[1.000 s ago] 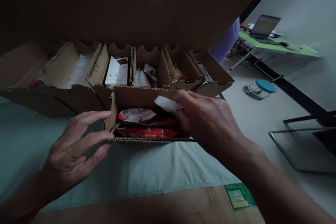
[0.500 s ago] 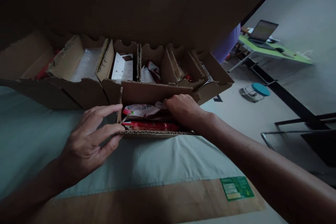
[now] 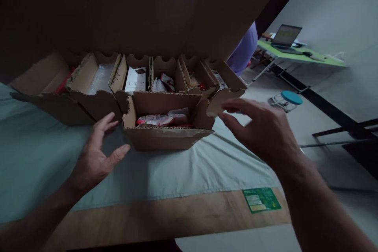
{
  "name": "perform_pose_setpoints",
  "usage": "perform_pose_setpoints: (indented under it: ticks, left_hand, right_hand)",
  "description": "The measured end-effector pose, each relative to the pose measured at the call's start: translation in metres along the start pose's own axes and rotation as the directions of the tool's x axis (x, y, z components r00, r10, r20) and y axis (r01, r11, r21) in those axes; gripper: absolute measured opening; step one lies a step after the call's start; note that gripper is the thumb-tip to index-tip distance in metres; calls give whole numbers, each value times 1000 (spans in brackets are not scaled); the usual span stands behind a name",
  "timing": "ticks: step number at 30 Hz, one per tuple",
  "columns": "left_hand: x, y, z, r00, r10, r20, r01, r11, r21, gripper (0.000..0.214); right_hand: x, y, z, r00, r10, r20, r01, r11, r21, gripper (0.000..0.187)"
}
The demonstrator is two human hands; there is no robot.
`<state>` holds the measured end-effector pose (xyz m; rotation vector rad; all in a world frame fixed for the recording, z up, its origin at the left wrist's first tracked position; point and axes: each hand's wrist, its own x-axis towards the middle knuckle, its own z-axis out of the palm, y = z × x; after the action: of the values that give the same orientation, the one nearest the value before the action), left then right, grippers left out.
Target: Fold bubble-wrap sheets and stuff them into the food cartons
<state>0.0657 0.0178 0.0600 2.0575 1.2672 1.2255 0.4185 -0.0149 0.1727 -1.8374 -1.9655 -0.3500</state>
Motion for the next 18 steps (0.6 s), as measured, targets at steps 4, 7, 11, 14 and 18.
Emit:
perform_pose_setpoints:
  ticks: [4,7,11,14,18]
  left_hand:
    - [1,-20,25,960,-217,177,257,935,-246,90]
    - [9,-24,47,961,-174,216,251,876,-412,86]
    - [6,-12,58,974,-169,153,223,850,-478,71]
    - [-18,-4,50,973,-195,124,230,865,-446,62]
    - [-67,-2,18,955,-266,135,298,864,-406,54]
  right_hand:
    - [-47,20,41,973,138,183,-206,877,435,63]
    - [-47,9,87,961,46,272,-227,693,684,72]
    - [-42,-15,111,964,95,248,-252,623,741,64]
    - [-64,-32,100,977,127,168,-209,690,693,58]
    - [-97,-66,77,984,96,151,-174,718,674,51]
